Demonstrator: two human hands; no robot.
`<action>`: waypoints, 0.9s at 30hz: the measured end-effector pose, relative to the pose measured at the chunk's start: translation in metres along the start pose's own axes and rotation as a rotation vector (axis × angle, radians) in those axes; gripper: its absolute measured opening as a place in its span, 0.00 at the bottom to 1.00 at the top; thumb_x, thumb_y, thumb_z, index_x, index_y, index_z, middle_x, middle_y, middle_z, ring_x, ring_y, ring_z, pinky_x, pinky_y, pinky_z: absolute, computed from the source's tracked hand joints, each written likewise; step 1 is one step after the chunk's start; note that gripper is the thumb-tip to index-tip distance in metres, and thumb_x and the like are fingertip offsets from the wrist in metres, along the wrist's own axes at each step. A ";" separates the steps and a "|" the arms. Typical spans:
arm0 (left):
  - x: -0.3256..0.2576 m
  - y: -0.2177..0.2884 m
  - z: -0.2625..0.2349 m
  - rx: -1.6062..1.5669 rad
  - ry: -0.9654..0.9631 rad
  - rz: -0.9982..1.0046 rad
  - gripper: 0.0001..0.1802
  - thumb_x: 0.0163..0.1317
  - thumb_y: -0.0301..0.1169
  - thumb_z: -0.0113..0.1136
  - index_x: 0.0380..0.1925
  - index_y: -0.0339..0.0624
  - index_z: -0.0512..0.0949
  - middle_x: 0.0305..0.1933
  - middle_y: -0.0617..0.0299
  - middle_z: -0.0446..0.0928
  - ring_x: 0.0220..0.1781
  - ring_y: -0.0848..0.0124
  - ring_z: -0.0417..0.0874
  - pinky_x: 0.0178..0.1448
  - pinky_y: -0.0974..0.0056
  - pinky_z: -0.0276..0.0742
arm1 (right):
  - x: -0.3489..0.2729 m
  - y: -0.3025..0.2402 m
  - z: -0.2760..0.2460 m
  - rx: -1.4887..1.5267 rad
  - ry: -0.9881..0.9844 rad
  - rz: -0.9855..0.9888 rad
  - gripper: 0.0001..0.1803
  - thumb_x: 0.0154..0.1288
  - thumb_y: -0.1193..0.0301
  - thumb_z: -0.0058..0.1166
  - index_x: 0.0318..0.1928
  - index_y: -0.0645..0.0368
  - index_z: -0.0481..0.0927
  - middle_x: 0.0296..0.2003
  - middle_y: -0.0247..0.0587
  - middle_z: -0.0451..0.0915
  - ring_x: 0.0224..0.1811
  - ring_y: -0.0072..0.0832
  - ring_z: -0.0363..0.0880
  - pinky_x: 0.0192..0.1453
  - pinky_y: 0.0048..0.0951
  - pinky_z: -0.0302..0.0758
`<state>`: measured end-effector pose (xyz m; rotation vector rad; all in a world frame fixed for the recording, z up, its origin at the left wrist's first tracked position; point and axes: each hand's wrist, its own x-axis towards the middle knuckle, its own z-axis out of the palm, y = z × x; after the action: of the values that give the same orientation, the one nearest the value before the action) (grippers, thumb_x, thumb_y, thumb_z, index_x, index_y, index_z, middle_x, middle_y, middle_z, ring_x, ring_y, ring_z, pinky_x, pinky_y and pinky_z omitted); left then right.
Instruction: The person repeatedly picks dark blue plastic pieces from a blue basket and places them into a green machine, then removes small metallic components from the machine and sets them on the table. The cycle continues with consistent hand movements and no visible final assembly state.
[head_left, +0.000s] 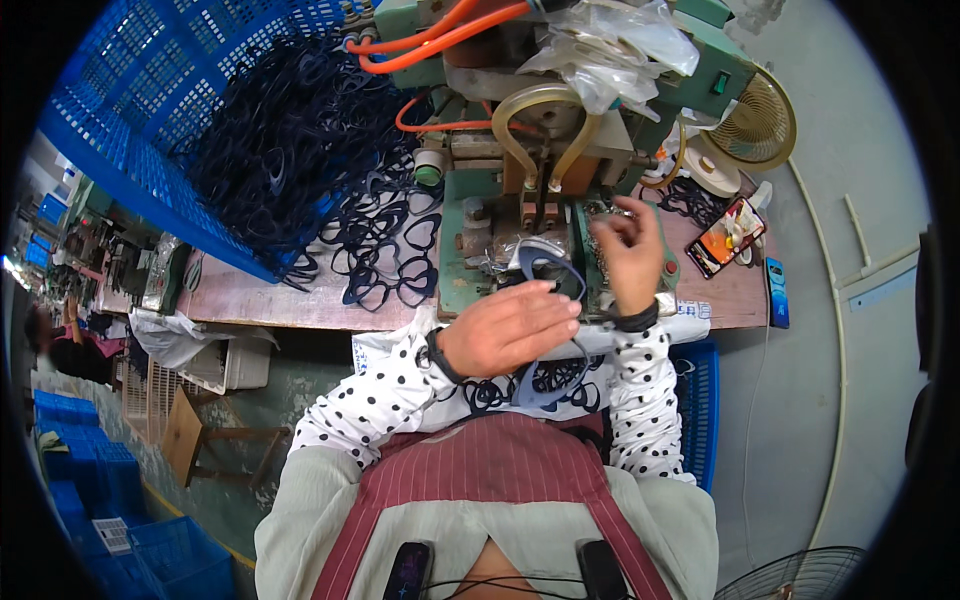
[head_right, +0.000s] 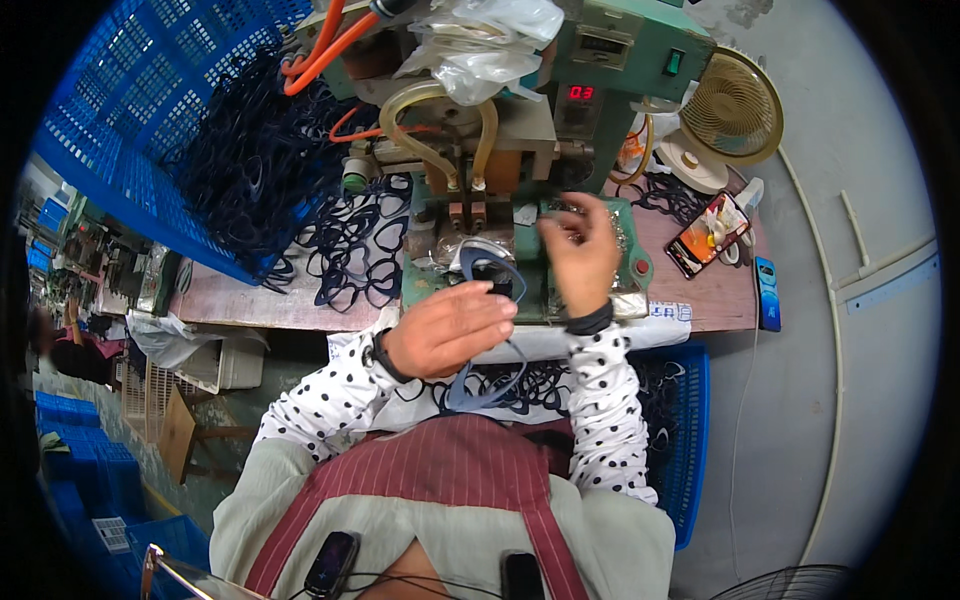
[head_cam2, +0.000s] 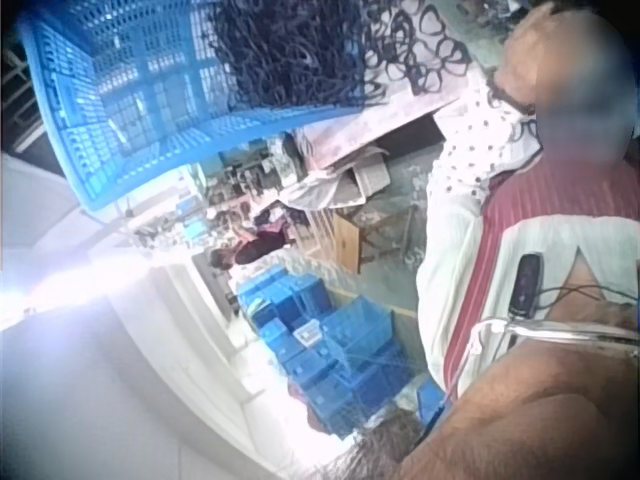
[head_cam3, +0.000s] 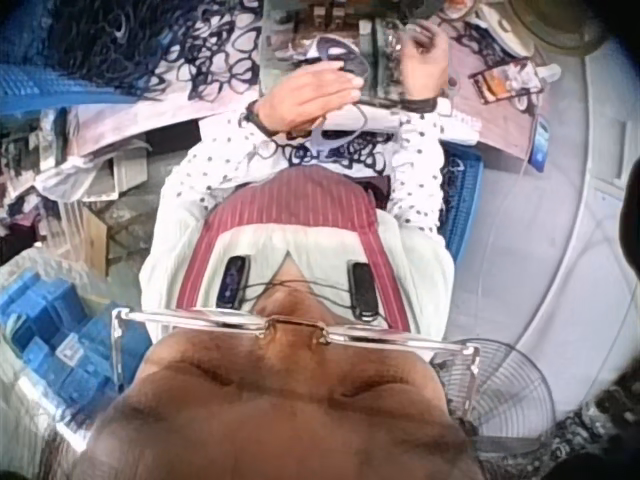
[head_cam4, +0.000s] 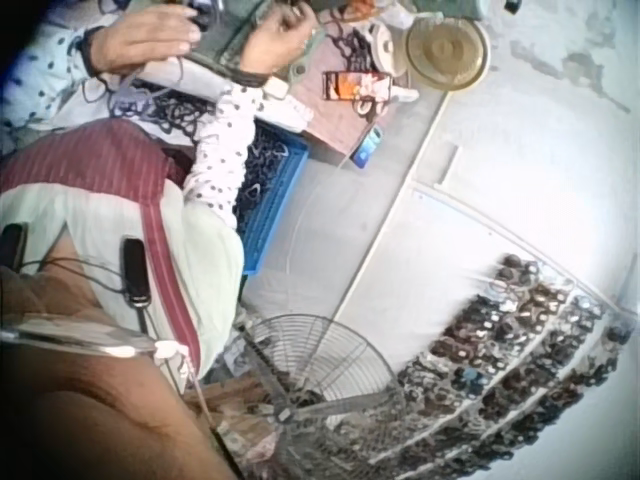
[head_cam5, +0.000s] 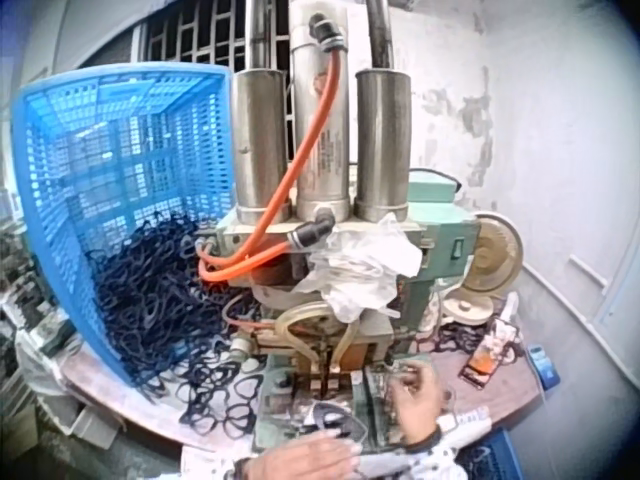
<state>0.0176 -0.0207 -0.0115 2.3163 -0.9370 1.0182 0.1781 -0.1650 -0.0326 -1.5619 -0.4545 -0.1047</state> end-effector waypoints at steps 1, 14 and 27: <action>-0.002 -0.004 -0.001 -0.004 -0.035 -0.009 0.19 0.58 0.22 0.57 0.52 0.34 0.76 0.56 0.49 0.77 0.56 0.57 0.80 0.63 0.49 0.75 | 0.006 0.015 -0.015 -0.229 0.058 -0.090 0.19 0.56 0.76 0.63 0.48 0.61 0.76 0.32 0.38 0.83 0.33 0.24 0.81 0.38 0.24 0.75; -0.004 -0.005 0.003 -0.085 0.054 -0.048 0.19 0.56 0.17 0.58 0.50 0.33 0.78 0.53 0.46 0.79 0.52 0.55 0.83 0.62 0.48 0.76 | -0.006 0.084 -0.072 -1.049 -0.204 -0.165 0.12 0.59 0.67 0.61 0.41 0.60 0.79 0.36 0.50 0.79 0.38 0.53 0.79 0.40 0.46 0.75; -0.094 -0.021 -0.039 0.432 0.009 -0.333 0.17 0.49 0.29 0.68 0.42 0.45 0.81 0.50 0.59 0.79 0.44 0.62 0.80 0.48 0.58 0.73 | -0.004 0.081 -0.059 -0.827 -0.028 -0.245 0.13 0.61 0.64 0.61 0.41 0.59 0.81 0.36 0.47 0.82 0.37 0.42 0.80 0.41 0.38 0.75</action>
<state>-0.0322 0.0555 -0.0613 2.6898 -0.3238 1.1691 0.2151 -0.2213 -0.1065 -2.3080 -0.6727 -0.5108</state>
